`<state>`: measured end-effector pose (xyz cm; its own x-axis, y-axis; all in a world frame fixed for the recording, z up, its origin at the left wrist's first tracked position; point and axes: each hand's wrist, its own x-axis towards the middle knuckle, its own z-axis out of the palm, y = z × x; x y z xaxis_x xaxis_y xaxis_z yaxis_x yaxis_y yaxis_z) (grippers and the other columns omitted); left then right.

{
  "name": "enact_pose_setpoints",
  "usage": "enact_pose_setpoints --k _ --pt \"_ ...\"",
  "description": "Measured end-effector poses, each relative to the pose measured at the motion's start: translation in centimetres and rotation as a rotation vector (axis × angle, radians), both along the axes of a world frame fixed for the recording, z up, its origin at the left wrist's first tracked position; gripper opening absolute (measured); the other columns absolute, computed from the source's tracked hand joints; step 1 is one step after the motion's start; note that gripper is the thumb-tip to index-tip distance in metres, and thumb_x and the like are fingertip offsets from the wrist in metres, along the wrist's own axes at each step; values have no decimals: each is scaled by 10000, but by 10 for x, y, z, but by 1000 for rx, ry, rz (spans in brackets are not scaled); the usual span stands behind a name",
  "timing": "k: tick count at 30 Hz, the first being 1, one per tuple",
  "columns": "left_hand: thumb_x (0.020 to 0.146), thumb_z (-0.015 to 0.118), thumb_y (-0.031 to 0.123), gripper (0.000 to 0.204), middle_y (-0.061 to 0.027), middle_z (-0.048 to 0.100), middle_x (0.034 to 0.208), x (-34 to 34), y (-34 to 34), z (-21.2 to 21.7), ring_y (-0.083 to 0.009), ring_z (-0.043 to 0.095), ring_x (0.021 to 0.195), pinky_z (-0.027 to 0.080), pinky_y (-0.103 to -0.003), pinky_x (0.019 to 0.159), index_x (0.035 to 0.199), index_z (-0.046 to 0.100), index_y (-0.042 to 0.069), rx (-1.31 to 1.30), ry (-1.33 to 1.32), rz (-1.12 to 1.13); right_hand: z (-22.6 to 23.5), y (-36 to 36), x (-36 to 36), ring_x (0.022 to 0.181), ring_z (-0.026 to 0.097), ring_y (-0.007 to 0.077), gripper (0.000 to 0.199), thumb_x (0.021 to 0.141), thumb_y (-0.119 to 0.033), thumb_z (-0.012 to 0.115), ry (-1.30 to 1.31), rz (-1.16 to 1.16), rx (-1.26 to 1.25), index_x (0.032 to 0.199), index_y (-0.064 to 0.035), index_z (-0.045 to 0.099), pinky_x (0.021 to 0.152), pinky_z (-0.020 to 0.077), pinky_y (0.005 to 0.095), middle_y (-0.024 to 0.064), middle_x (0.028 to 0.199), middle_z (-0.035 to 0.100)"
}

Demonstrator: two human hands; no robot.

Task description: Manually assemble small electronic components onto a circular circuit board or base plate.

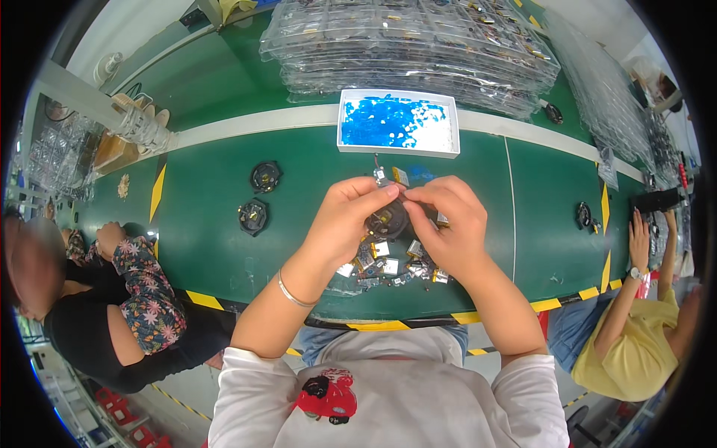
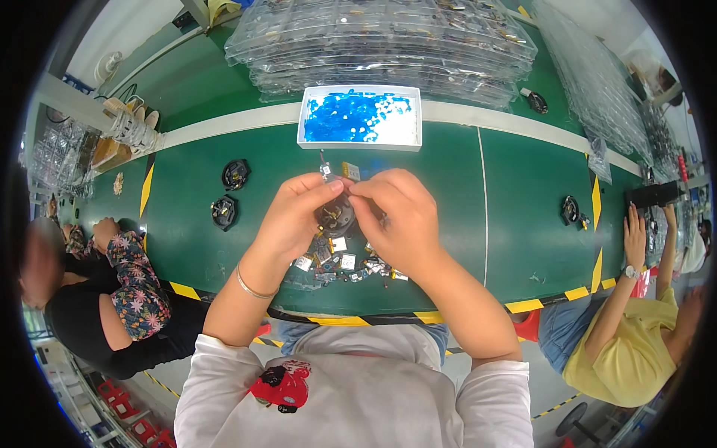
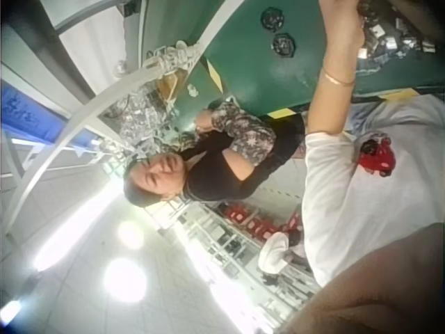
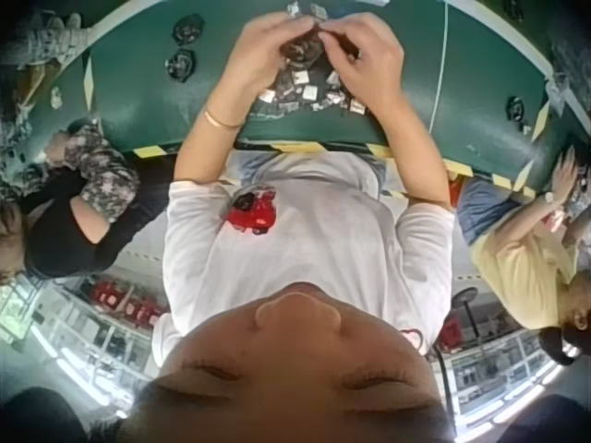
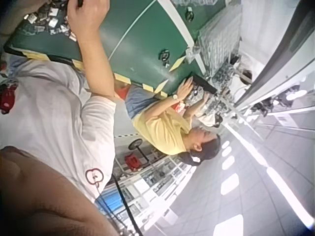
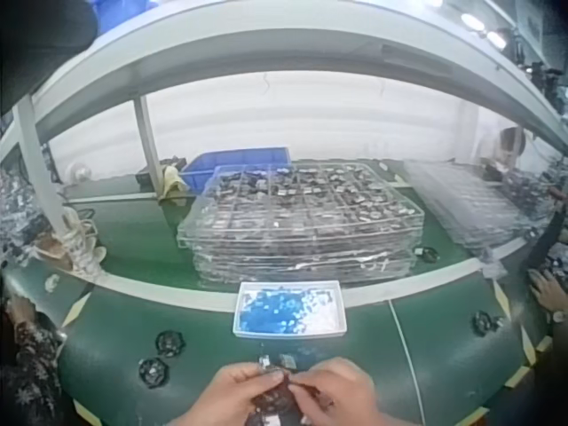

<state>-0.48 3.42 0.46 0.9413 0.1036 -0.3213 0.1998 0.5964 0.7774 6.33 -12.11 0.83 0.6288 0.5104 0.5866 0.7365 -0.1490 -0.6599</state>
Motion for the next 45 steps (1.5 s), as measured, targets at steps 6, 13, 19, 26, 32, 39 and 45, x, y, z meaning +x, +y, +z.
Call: enact_pose_setpoints --k 6,13,19,26,32,39,45 --pt "857 647 87 103 -49 667 887 -2 0 0 -94 619 793 491 -234 710 927 658 12 -64 -33 62 1 -1 2 703 594 163 152 707 46 697 80 47 12 839 -26 675 577 485 257 77 806 604" --pt "851 656 107 112 -43 659 868 -1 -4 0 -92 614 787 481 -228 706 921 656 20 -90 28 45 3 0 4 701 591 171 172 665 60 680 -7 59 -1 813 -22 646 594 491 258 84 803 591" --pt "859 627 93 107 -75 658 853 -2 0 2 -138 630 758 507 -263 691 923 636 8 -70 24 -62 3 1 8 690 584 183 146 665 61 663 82 59 -3 776 -19 613 612 487 277 82 790 587" --pt "851 642 85 112 -100 655 825 0 13 0 -159 642 723 522 -265 672 900 622 -13 46 -60 24 -13 -5 43 807 583 267 131 698 45 644 -166 -37 -326 807 -26 633 714 472 343 89 832 606" --pt "844 651 87 113 -94 656 815 -1 17 -2 -162 647 699 521 -260 643 903 627 -6 61 -38 122 4 -15 37 853 562 281 148 712 51 615 -167 -83 -258 833 -26 651 737 462 363 92 876 606" --pt "853 633 107 88 -86 652 798 1 7 -5 -178 652 679 530 -283 581 887 609 30 121 -55 97 -10 -5 32 853 540 294 74 711 14 596 -269 -57 -503 772 -28 596 740 437 378 97 837 559" --pt "852 635 111 95 -87 654 808 1 5 -1 -173 651 687 527 -275 594 892 609 29 123 -57 100 -16 2 46 797 503 329 36 764 -25 527 -272 -64 -562 794 -35 545 717 411 421 119 804 525"
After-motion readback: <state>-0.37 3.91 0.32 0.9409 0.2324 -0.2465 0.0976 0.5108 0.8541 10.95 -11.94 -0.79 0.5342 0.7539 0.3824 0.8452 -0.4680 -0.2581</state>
